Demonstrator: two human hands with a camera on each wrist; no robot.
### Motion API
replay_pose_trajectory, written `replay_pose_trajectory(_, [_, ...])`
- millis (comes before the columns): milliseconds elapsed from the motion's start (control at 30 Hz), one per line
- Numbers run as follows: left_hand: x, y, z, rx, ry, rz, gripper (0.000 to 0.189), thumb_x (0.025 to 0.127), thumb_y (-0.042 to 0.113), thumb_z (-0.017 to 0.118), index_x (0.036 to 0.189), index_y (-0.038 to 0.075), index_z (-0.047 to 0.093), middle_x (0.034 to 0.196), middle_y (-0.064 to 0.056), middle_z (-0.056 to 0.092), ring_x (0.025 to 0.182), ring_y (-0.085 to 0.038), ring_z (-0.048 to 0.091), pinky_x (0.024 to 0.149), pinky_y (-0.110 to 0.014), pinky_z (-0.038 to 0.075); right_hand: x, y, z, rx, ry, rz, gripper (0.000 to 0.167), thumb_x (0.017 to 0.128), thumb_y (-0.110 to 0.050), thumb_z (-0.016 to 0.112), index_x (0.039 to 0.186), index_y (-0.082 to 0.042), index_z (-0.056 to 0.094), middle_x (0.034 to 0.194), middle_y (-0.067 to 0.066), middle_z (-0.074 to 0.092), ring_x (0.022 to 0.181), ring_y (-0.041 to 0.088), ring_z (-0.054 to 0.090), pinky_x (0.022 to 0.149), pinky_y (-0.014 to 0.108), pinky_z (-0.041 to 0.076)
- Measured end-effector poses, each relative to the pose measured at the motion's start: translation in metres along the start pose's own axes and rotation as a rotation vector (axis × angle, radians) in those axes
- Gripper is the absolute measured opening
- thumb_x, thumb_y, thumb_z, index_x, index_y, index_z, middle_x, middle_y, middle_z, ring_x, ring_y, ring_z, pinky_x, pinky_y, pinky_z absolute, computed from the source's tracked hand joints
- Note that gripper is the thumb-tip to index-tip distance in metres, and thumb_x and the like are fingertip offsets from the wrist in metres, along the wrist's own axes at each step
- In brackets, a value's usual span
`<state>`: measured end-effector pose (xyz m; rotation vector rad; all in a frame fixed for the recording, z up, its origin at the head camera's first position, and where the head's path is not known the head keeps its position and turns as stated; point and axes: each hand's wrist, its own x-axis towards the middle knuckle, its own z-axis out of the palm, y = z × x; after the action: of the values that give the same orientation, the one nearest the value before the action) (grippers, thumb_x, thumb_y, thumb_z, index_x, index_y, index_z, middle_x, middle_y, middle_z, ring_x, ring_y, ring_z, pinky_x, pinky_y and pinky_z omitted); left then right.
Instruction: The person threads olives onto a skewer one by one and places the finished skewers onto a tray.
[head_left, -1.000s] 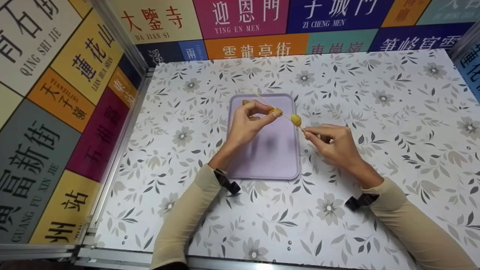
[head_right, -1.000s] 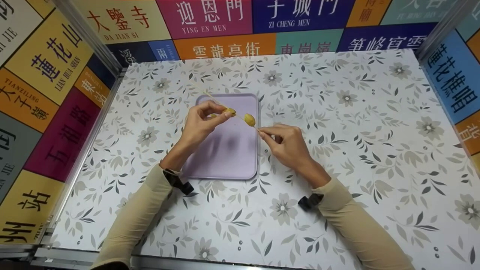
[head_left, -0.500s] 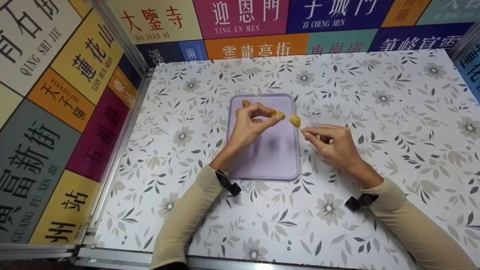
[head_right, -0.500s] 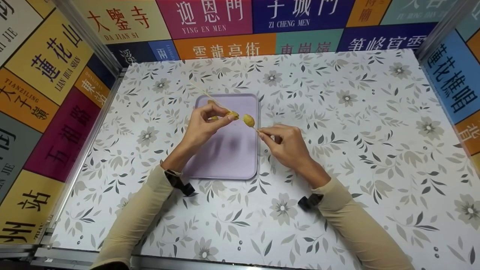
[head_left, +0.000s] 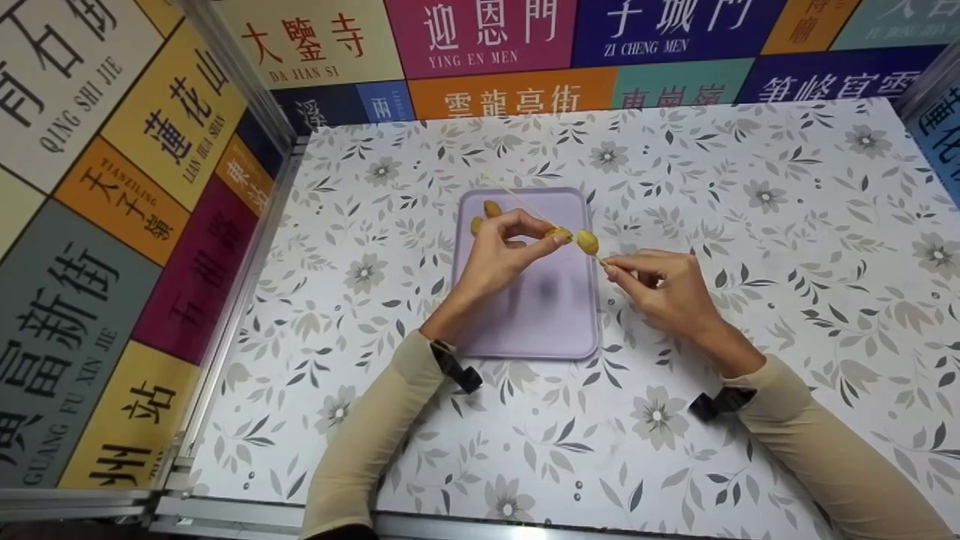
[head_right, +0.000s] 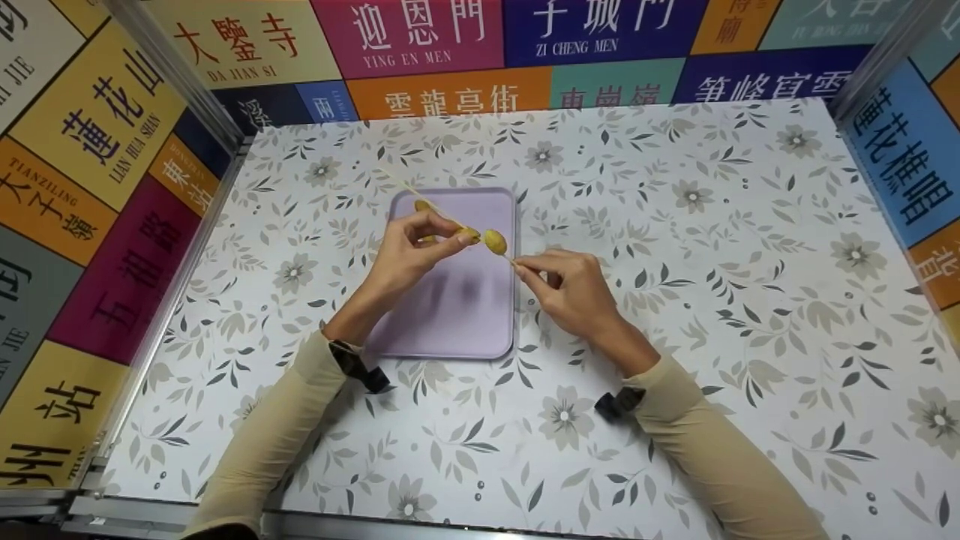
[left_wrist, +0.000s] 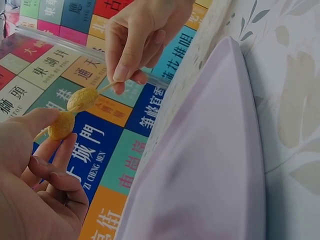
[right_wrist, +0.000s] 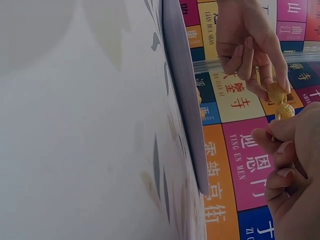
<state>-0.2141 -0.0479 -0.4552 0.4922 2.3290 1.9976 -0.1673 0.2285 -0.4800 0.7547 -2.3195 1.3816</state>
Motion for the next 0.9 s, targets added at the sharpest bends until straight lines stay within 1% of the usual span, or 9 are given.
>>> replay_pose_trajectory(100, [0.0,0.0013,0.0,0.001,-0.003,0.001,0.025,0.092,0.031,0.089,0.104,0.011,0.079,0.112,-0.002,0.082,0.105,-0.015,0.073,0.082,-0.026,0.058,0.0002,-0.0008,0.0005,0.013,-0.006,-0.01,0.019,0.092,0.001,0.083,0.109,-0.007,0.086,0.076,0.004,0.076,0.053,0.005,0.049,0.049,0.015,0.036])
replay_pose_trajectory(267, [0.0001,0.0039,-0.0004,-0.017,-0.005,0.033,0.024,0.094,0.028,0.087,0.106,0.01,0.077,0.111,-0.003,0.082,0.098,-0.023,0.074,0.066,-0.021,0.051,0.0009,-0.0017,0.001,0.013,-0.012,-0.028,0.018,0.093,0.001,0.083,0.109,-0.007,0.086,0.079,0.004,0.078,0.053,0.005,0.049,0.049,0.015,0.036])
replay_pose_trajectory(333, [0.0,0.0049,-0.0012,-0.018,0.003,0.047,0.022,0.094,0.027,0.087,0.105,0.01,0.077,0.109,-0.002,0.083,0.094,-0.023,0.074,0.061,-0.02,0.047,0.0009,-0.0016,0.0015,0.01,-0.016,-0.034,0.018,0.093,0.002,0.082,0.109,-0.007,0.086,0.081,0.003,0.079,0.053,0.005,0.05,0.05,0.014,0.036])
replay_pose_trajectory(400, [0.0,0.0058,-0.0017,-0.011,0.016,0.062,0.021,0.094,0.027,0.088,0.103,0.011,0.078,0.107,-0.001,0.083,0.091,-0.02,0.074,0.059,-0.02,0.045,0.0008,-0.0015,0.0018,0.008,-0.021,-0.037,0.019,0.094,0.002,0.082,0.109,-0.007,0.086,0.084,0.004,0.08,0.054,0.005,0.05,0.051,0.014,0.037])
replay_pose_trajectory(500, [-0.0001,0.0062,-0.002,0.001,0.034,0.073,0.019,0.094,0.027,0.088,0.102,0.011,0.079,0.105,0.001,0.084,0.09,-0.015,0.075,0.057,-0.02,0.044,0.0002,-0.0015,0.0022,0.009,-0.03,-0.036,0.019,0.094,0.001,0.082,0.11,-0.007,0.086,0.088,0.005,0.082,0.055,0.005,0.05,0.051,0.013,0.037])
replay_pose_trajectory(600, [-0.0011,0.0062,-0.001,0.011,0.036,0.064,0.02,0.095,0.028,0.087,0.102,0.011,0.079,0.105,0.001,0.084,0.094,-0.014,0.077,0.06,-0.021,0.047,-0.0007,-0.0012,0.0021,-0.004,-0.043,-0.024,0.019,0.094,-0.001,0.083,0.111,-0.009,0.086,0.088,0.003,0.082,0.054,0.006,0.05,0.051,0.014,0.037])
replay_pose_trajectory(700, [-0.0034,0.007,0.0012,0.036,0.038,0.036,0.023,0.094,0.032,0.088,0.102,0.013,0.078,0.105,0.001,0.084,0.1,-0.013,0.075,0.069,-0.022,0.052,-0.001,-0.0009,0.0019,-0.025,-0.067,0.015,0.017,0.096,-0.005,0.083,0.111,-0.012,0.087,0.088,0.0,0.082,0.053,0.007,0.051,0.05,0.015,0.037])
replay_pose_trajectory(833, [-0.0062,0.0066,0.0052,0.091,0.057,0.015,0.025,0.093,0.036,0.089,0.099,0.015,0.078,0.104,0.003,0.082,0.102,-0.011,0.072,0.079,-0.025,0.056,-0.0003,-0.0005,0.0018,-0.077,-0.101,0.06,0.014,0.097,-0.013,0.084,0.11,-0.014,0.087,0.096,-0.001,0.084,0.053,0.007,0.056,0.051,0.015,0.042])
replay_pose_trajectory(900, [-0.0072,0.0058,0.0071,0.106,0.07,0.006,0.025,0.092,0.036,0.09,0.097,0.015,0.077,0.103,0.003,0.082,0.101,-0.01,0.072,0.081,-0.026,0.057,0.0003,-0.0006,0.002,-0.102,-0.11,0.061,0.014,0.096,-0.016,0.085,0.11,-0.014,0.087,0.098,0.0,0.085,0.054,0.007,0.058,0.052,0.014,0.044])
